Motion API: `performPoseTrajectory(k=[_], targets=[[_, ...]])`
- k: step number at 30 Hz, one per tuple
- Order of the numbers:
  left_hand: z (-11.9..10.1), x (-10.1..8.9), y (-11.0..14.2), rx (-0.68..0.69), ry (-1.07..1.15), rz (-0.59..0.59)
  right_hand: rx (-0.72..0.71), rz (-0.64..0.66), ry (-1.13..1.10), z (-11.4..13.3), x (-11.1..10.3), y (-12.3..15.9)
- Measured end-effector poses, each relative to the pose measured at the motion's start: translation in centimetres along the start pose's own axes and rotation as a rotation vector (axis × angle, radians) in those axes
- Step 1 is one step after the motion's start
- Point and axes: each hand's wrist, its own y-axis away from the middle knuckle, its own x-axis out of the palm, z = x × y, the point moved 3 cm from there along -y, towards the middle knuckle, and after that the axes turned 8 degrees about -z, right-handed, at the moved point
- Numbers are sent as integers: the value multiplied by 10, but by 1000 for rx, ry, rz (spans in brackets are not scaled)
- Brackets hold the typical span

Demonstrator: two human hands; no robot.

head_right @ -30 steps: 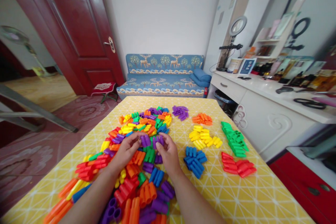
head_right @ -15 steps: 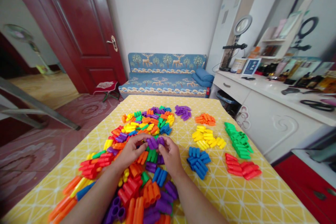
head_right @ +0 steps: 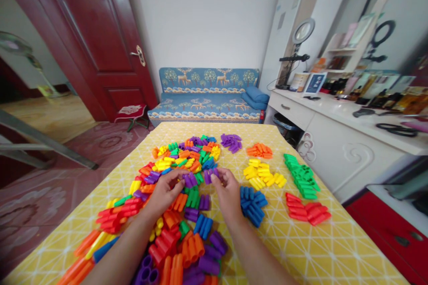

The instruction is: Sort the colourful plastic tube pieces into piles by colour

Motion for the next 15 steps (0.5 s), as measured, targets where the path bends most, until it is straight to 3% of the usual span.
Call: performPoseTrajectory(k=[3,6,11,15], targets=[[0,1,0,2,-15,23,-60,-74,19,21,-16,-40],[-1,1,1,3,-29,28,-103,-197,102,31,-33,-102],[-2,0,2,17,-49,19,66,-421,296,0,-55,-192],[-4,0,1,8,-69,23,84,-396,381,-33,-59,-225]])
